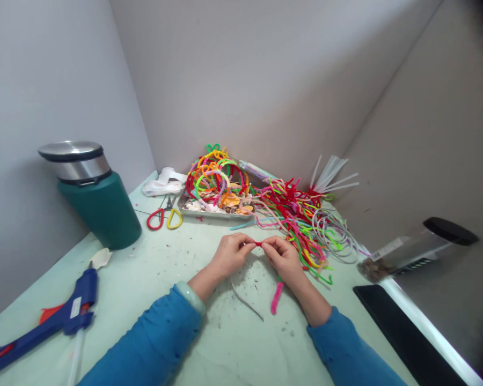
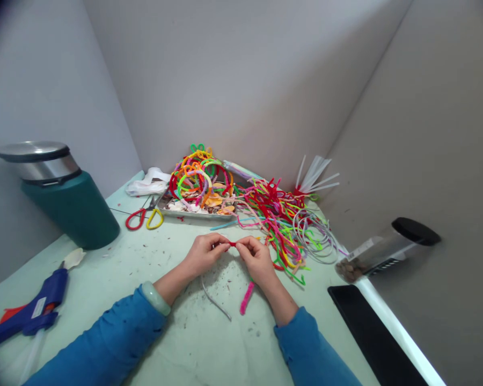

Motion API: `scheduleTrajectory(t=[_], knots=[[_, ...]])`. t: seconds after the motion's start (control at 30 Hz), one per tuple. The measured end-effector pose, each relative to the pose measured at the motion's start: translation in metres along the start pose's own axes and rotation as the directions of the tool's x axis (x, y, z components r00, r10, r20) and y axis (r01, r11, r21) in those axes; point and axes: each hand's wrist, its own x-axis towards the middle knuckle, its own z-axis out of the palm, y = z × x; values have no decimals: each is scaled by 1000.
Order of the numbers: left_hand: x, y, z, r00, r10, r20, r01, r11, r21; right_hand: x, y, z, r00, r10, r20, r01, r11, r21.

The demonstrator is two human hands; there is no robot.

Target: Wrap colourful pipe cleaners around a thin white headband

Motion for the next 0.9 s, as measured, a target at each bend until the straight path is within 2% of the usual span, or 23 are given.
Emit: scheduleTrajectory(t=[0.2,0.33,0.5,0.6,0.8,0.9], knots=[[2,-1,4,989,-143,36,147,977,-152,-1,-1,-1,1000,-18,-18,17,1000,-7],[2,-1,5,985,-165,42,171,964,-203,-1,-2,-1,999,-27,-27,27,999,-24],[2,-1,5,984,-170,51,176,970,-169,0,0,-2,999,-25,-31,24,999,-37],[3,-2,6,977,-197,86,212,948,-238,1,1,-2,999,-20,-31,18,998,-53],[2,4,3,931,-293,219,361,834,-418,2,3,-1,1000,-13,0,13,997,-79],[2,6,1,935,-262,240,343,843,-414,2,2,-1,1000,-6,10,7,996,-93]])
